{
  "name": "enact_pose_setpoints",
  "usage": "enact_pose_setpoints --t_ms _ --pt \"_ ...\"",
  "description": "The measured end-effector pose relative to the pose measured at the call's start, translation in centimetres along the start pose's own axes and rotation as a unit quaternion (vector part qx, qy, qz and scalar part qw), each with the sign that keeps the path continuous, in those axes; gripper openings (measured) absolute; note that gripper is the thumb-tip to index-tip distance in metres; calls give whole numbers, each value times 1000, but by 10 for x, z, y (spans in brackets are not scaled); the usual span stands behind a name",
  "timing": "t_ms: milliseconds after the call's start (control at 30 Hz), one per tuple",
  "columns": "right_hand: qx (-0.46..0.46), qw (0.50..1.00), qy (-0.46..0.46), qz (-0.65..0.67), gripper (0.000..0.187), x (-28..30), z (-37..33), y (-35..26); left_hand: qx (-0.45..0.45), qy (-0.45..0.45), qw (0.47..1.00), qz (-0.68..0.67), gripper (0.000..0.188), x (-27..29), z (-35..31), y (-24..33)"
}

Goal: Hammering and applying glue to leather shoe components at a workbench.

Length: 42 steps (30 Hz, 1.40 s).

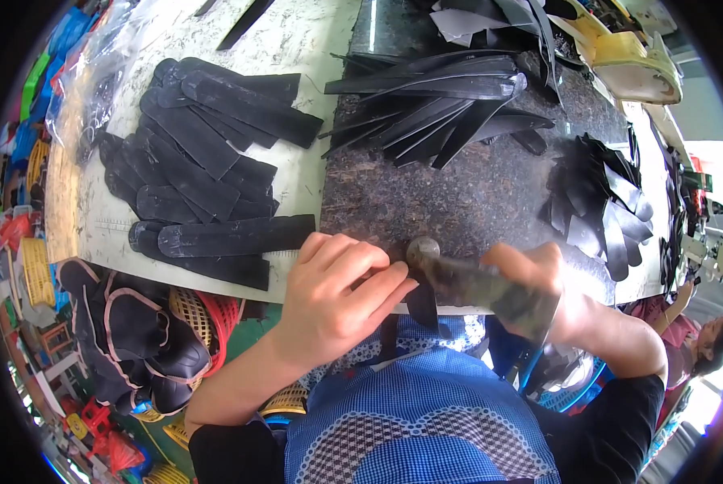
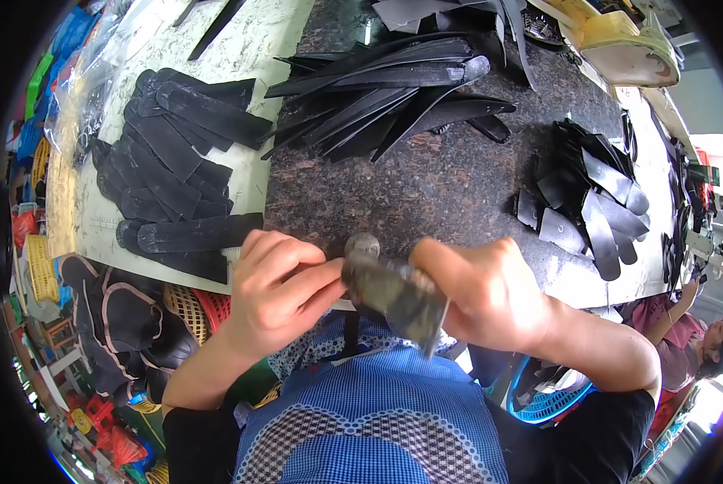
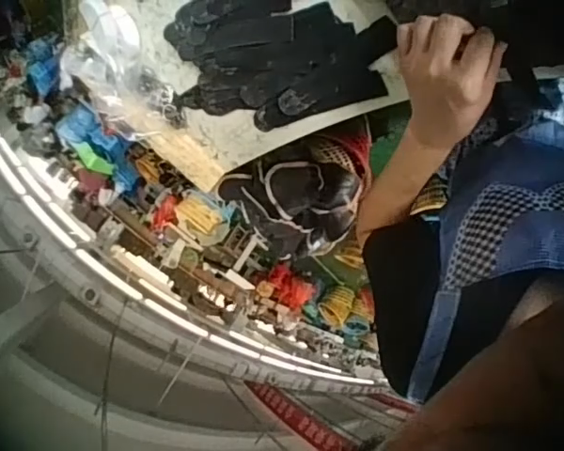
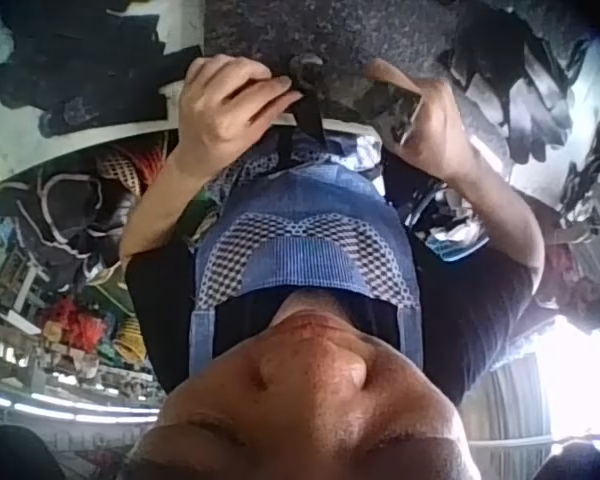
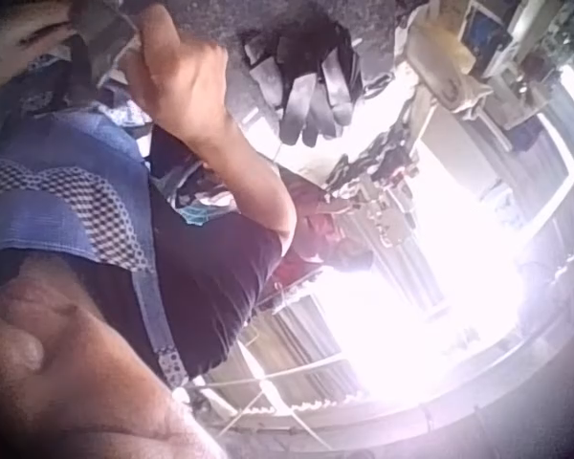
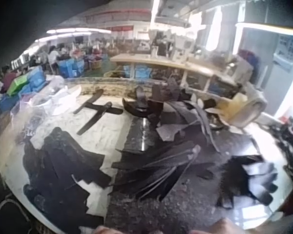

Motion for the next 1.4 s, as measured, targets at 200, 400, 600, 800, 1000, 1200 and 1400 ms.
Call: enact_pose_setpoints --t_ms 200,400,600,800,1000,1200,1400 --pt "39 997 -44 -50 21 2 4 -12 53 29 998 -9 23 -3 -5 6" --pt "65 997 -11 -49 19 8 4 -15 55 -5 998 14 23 -3 -2 10" --pt "52 998 -18 -42 20 0 3 -6 32 22 999 34 24 -3 -8 10" --pt "80 995 7 -60 21 4 1 -13 62 35 997 17 25 -5 -10 15" --pt "75 996 3 -45 21 4 3 -13 16 -14 1000 10 23 -7 -5 10" --pt "22 999 2 27 19 -1 2 5 47 31 998 17 20 -6 -10 11" --pt "92 994 -12 -62 21 3 -5 -5 67 37 997 29 21 -8 -5 16"
Point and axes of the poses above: each hand's wrist, its own z-axis towards the middle knuckle, its own x-axis out of the back of the hand, y = z × x, the point moved 8 cm from there along z, towards the middle knuckle, and after that the axes turned 9 degrees about -y, right-handed, at the moved point
